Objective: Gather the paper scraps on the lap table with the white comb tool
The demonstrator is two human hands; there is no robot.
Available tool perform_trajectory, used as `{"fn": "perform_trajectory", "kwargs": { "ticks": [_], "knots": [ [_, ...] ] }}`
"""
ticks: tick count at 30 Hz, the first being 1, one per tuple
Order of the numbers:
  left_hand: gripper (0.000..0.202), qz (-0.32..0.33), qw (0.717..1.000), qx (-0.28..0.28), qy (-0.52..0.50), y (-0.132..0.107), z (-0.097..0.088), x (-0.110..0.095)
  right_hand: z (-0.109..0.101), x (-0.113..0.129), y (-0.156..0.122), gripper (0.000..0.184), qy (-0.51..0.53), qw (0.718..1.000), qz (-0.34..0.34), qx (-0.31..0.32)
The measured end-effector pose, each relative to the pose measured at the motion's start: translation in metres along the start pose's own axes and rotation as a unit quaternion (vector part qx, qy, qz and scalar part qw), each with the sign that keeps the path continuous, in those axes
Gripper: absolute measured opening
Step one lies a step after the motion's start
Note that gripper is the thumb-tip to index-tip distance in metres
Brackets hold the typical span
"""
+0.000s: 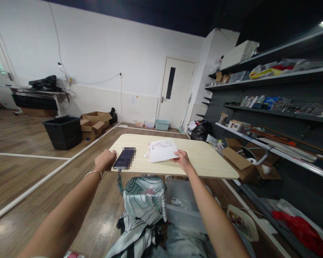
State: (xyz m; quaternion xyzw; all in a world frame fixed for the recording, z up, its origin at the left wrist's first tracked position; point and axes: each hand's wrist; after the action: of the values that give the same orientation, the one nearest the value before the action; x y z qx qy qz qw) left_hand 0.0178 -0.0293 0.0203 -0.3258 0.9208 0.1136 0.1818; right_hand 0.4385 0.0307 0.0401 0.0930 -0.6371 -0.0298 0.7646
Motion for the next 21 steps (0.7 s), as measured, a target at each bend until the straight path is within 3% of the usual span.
{"fn": "perform_trajectory", "kwargs": {
  "ticks": [12,21],
  "knots": [
    [0.068,0.001,1.0,-0.005,-0.005,-0.001,0.0001,-0.0005,-0.0042,0.001,0.0024,0.024,0.061,0.998,-0.012,-0.025],
    [0.067,0.003,1.0,-0.006,-0.003,0.0005,0.0025,0.0009,-0.0016,-0.0001,0.0,0.022,-0.007,1.0,-0.012,-0.018]
  ]
}}
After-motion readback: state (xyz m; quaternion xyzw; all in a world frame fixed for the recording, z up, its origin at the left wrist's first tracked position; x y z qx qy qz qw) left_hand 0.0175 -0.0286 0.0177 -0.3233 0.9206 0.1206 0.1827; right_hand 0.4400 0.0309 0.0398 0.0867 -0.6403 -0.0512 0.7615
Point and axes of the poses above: each hand's wrist, its own y-axis towards the middle knuckle, its own z-axis out of the palm, x = y × z, and after that the axes turned 5 degrees about -x, right-handed
